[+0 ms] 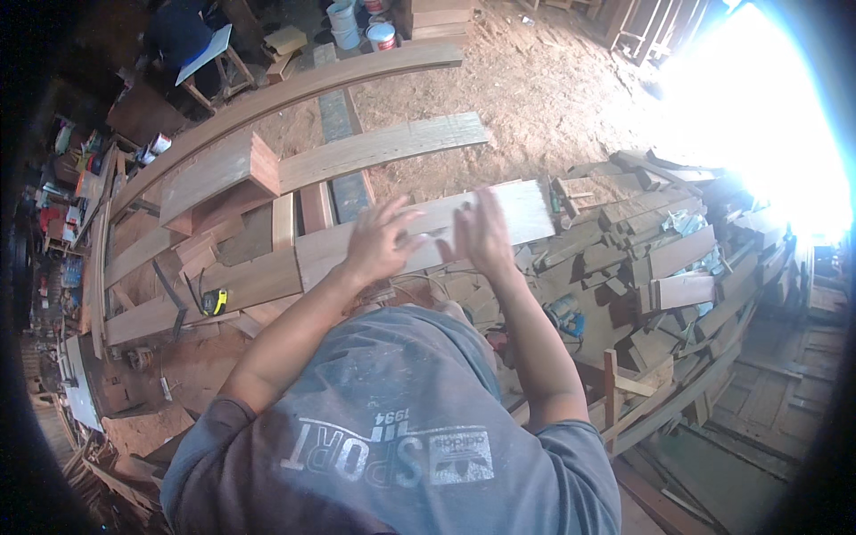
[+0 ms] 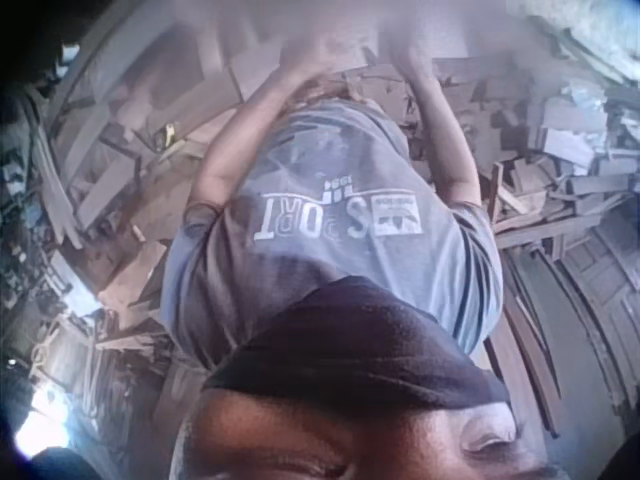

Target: The person measures and marks wooden planks with a tape measure, pencil, and square, then uses a jigsaw to cut along the marked lines. The person handles multiple planks, repositions them, and continues marking and cutting throughout the clip.

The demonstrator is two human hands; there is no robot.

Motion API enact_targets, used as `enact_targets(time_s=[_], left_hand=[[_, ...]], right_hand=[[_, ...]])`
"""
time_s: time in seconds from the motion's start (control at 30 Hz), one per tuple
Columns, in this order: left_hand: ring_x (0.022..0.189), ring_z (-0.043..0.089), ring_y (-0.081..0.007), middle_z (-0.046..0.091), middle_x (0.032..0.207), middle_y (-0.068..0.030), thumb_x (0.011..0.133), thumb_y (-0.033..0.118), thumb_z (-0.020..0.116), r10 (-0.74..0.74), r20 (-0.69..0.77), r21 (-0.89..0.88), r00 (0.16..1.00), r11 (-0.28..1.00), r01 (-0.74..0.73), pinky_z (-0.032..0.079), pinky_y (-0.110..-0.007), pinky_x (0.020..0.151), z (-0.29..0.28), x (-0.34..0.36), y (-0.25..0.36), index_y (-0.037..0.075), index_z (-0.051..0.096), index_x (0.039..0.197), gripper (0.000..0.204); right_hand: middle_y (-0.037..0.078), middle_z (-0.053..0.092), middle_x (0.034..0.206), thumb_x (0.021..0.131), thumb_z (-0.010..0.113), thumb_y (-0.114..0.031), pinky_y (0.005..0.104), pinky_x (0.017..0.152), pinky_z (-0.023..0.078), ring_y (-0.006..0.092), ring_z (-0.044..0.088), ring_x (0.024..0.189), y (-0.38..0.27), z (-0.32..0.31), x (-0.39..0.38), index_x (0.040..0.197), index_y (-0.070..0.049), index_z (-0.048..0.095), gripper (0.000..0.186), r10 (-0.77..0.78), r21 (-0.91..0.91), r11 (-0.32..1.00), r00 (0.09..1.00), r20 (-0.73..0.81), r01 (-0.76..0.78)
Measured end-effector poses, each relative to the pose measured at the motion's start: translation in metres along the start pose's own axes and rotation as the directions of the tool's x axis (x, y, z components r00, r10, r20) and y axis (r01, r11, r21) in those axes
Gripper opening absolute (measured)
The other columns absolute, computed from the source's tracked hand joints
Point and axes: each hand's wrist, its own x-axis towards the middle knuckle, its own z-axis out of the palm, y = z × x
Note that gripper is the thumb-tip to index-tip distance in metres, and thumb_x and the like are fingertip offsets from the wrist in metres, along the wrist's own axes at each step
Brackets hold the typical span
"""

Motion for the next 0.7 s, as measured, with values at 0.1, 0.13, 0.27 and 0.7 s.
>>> enact_targets(time_s=[0.1,0.13,0.27,0.7], left_hand=[[0.165,0.024,-0.042,0.035,0.175,-0.0199,0.104,0.071,0.054,-0.121,-0.018,0.306,0.992,0.944,0.121,0.009,-0.069,0.132,0.039,-0.014,-0.041,0.024,0.054,0.162,0.074],[0.166,0.022,-0.0417,0.033,0.177,-0.0191,0.104,0.072,0.052,-0.118,-0.038,0.351,0.992,0.928,0.124,0.004,-0.071,0.132,0.043,-0.02,-0.045,0.026,0.052,0.164,0.076],[0.167,0.02,-0.0415,0.033,0.177,-0.0189,0.102,0.074,0.054,-0.159,-0.015,0.33,0.987,0.931,0.155,0.003,-0.068,0.133,0.036,-0.014,-0.028,0.027,0.051,0.165,0.078],[0.155,0.041,-0.0446,0.051,0.164,-0.0173,0.096,0.051,0.078,0.042,-0.28,0.078,0.959,0.997,-0.021,0.028,-0.066,0.127,0.037,-0.022,-0.048,0.015,0.077,0.135,0.053]], right_hand=[[0.03,0.046,0.164,0.113,0.046,-0.043,0.0576,0.132,0.027,0.0472,0.039,0.156,0.028,0.015,0.001,0.157,0.001,0.048,0.062,-0.073,-0.107,0.987,0.919,0.388,0.124],[0.027,0.044,0.168,0.113,0.044,-0.045,0.0564,0.133,0.024,0.0445,0.034,0.16,0.037,0.008,0.001,0.161,-0.003,0.046,0.064,-0.099,-0.12,0.976,0.868,0.487,0.179],[0.015,0.036,0.176,0.114,0.035,-0.059,0.0604,0.133,0.019,0.044,0.029,0.163,0.111,-0.091,0.036,0.17,-0.016,0.039,0.071,0.744,-0.464,0.644,0.638,0.197,-0.608],[0.017,0.041,0.174,0.108,0.057,-0.046,0.0549,0.128,0.035,0.0382,0.041,0.159,0.123,-0.064,0.006,0.155,-0.014,0.063,0.057,0.2,-0.421,0.907,0.892,0.405,-0.013]])
